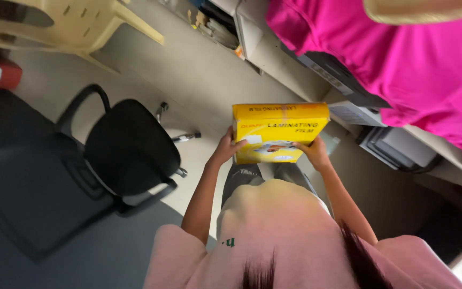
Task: The person organizes yellow boxes of laminating film and pink snack packages on a desk. They then move to a low cabinet, kneeling to place the boxes and a black carrying case onto a shelf.
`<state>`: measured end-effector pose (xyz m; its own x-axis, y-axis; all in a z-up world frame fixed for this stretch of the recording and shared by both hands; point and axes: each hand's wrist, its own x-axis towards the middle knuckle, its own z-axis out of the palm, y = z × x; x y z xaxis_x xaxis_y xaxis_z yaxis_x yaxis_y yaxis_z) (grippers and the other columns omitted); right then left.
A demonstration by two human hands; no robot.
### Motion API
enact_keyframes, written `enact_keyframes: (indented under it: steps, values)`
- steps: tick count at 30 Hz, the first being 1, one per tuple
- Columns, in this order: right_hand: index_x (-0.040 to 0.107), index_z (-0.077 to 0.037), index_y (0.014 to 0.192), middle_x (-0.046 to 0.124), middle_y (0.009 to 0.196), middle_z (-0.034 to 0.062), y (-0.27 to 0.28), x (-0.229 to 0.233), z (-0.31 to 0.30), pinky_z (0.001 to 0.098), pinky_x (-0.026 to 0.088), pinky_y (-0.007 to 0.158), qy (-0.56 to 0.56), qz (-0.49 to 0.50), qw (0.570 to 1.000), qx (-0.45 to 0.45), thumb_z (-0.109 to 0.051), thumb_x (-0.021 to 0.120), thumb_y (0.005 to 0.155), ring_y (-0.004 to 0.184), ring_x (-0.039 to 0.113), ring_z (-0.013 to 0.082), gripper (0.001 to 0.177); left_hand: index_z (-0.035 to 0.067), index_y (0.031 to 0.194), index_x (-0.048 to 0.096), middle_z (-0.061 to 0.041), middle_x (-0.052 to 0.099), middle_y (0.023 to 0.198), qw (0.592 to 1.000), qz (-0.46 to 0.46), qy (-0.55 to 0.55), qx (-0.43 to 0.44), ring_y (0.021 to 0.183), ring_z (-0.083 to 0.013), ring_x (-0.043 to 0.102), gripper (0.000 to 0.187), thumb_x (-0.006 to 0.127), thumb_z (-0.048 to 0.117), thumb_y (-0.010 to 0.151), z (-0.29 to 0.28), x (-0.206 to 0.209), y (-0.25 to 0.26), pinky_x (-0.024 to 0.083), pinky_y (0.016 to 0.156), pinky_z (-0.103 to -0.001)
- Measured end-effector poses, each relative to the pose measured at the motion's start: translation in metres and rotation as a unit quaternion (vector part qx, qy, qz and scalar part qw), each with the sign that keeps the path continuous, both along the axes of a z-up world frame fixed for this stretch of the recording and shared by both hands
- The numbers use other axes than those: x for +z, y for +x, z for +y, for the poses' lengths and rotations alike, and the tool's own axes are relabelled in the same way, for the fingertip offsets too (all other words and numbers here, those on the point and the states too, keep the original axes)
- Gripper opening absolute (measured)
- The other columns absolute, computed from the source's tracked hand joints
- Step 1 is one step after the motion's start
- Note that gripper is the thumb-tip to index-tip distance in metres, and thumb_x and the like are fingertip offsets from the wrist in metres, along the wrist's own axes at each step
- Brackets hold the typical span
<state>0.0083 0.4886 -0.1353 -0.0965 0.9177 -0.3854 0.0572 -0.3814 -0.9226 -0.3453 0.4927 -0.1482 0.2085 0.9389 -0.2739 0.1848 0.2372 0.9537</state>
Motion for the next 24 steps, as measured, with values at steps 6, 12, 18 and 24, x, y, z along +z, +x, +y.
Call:
enact_keyframes:
  steps: [6,12,18,24]
  values:
    - [0.072,0.003,0.113,0.078,0.109,0.0105,-0.055,-0.023,0.052,0.0308,0.057,0.082,-0.013,-0.134,0.990,-0.044,-0.007,0.086,0.084,0.094,0.069,0.0148,0.034,0.000,0.137,0.050,-0.017,0.068,0.123,0.994,0.030,0.039,-0.099,0.112,-0.0253,0.063,0.065,0.081,0.031,0.089,0.104,-0.007,-0.052,0.050,0.099,-0.036]
    - [0.069,-0.001,0.115,0.076,0.109,0.0058,-0.072,-0.107,0.094,0.0286,0.059,0.084,0.048,-0.089,0.991,-0.090,-0.009,0.085,0.081,0.098,0.071,0.0119,0.038,0.001,0.120,0.058,-0.017,0.070,0.110,0.970,0.148,-0.013,-0.190,0.103,-0.0281,0.066,0.054,0.086,0.034,0.088,0.189,-0.055,-0.067,0.053,0.095,-0.034]
    - [0.068,-0.002,0.124,0.072,0.114,0.0085,-0.069,-0.201,0.135,0.0315,0.057,0.086,0.139,-0.208,0.964,-0.095,0.000,0.071,0.095,0.100,0.069,0.0202,0.029,0.003,0.124,0.057,-0.018,0.068,0.117,0.973,0.080,0.119,-0.180,0.108,-0.0324,0.067,0.051,0.081,0.009,0.080,0.237,-0.187,-0.052,0.052,0.091,-0.039]
    - [0.067,-0.001,0.113,0.071,0.119,0.0159,-0.052,-0.294,0.194,0.0376,0.053,0.088,0.286,-0.333,0.891,-0.118,0.000,0.080,0.082,0.102,0.067,0.0320,0.034,0.006,0.125,0.057,-0.016,0.070,0.116,0.977,0.070,0.108,-0.168,0.107,-0.0298,0.071,0.033,0.069,0.008,0.095,0.289,-0.314,-0.023,0.056,0.090,-0.035]
